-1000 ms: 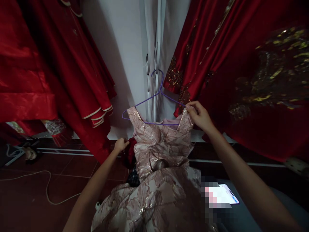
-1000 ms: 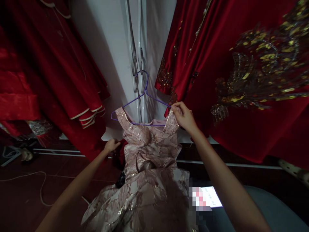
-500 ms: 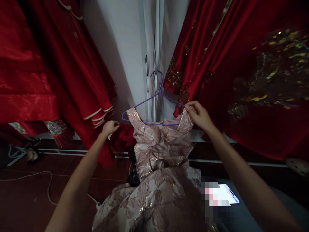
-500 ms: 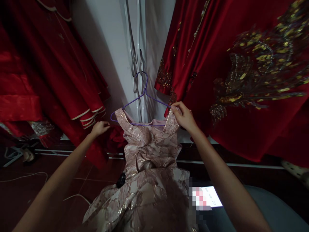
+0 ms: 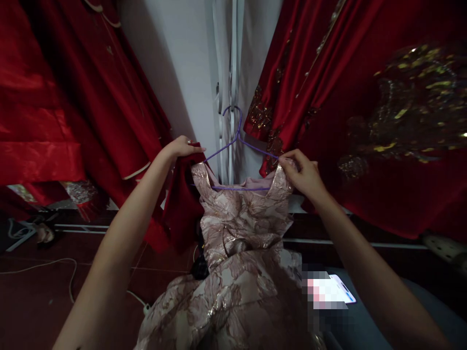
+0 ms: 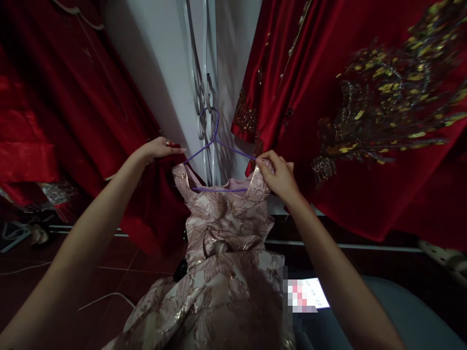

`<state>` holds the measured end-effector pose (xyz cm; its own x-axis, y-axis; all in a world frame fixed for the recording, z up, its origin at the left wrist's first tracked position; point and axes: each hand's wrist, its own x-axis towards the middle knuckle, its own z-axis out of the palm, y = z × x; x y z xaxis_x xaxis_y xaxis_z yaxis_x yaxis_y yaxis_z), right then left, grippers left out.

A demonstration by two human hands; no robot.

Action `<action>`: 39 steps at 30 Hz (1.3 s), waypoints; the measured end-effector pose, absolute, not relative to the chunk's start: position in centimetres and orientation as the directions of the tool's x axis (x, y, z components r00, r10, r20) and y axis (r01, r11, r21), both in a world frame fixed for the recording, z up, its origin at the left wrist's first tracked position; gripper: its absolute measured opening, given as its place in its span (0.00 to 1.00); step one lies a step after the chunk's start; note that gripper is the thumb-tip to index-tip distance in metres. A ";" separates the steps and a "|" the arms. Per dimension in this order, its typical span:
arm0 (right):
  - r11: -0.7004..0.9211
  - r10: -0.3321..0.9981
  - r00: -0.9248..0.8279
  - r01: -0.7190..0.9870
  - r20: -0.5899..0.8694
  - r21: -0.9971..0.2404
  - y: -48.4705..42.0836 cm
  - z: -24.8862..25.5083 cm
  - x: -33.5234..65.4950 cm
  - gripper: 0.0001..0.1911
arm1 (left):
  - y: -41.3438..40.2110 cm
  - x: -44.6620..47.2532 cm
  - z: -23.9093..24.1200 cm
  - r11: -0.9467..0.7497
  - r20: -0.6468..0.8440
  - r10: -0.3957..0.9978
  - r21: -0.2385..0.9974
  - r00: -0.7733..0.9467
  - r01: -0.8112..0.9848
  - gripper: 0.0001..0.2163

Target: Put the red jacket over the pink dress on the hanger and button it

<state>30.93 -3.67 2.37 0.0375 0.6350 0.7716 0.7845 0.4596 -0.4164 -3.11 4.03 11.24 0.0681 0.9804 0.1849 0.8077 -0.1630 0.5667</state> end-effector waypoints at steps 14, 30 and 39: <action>0.445 0.646 0.032 0.796 0.763 -0.410 -3.0 2.7 31.2 0.14 | 1.6 -5.4 8.8 -0.266 0.189 0.963 0.530 0.194 0.805 0.07; 0.172 0.964 -0.266 0.677 -0.020 -0.716 0.9 5.5 29.8 0.26 | 2.2 0.9 9.9 -0.549 0.336 0.835 0.474 0.435 0.689 0.10; 0.239 0.661 -0.726 0.446 -0.192 -0.863 3.5 6.0 22.4 0.16 | 2.8 -0.7 10.1 -0.337 0.124 0.891 0.825 0.436 0.454 0.11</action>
<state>22.39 3.53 5.98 -0.7257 0.6607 -0.1920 0.4458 0.2391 -0.8626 -0.68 2.76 10.15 0.4362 0.8912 0.1243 0.4543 -0.3374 0.8245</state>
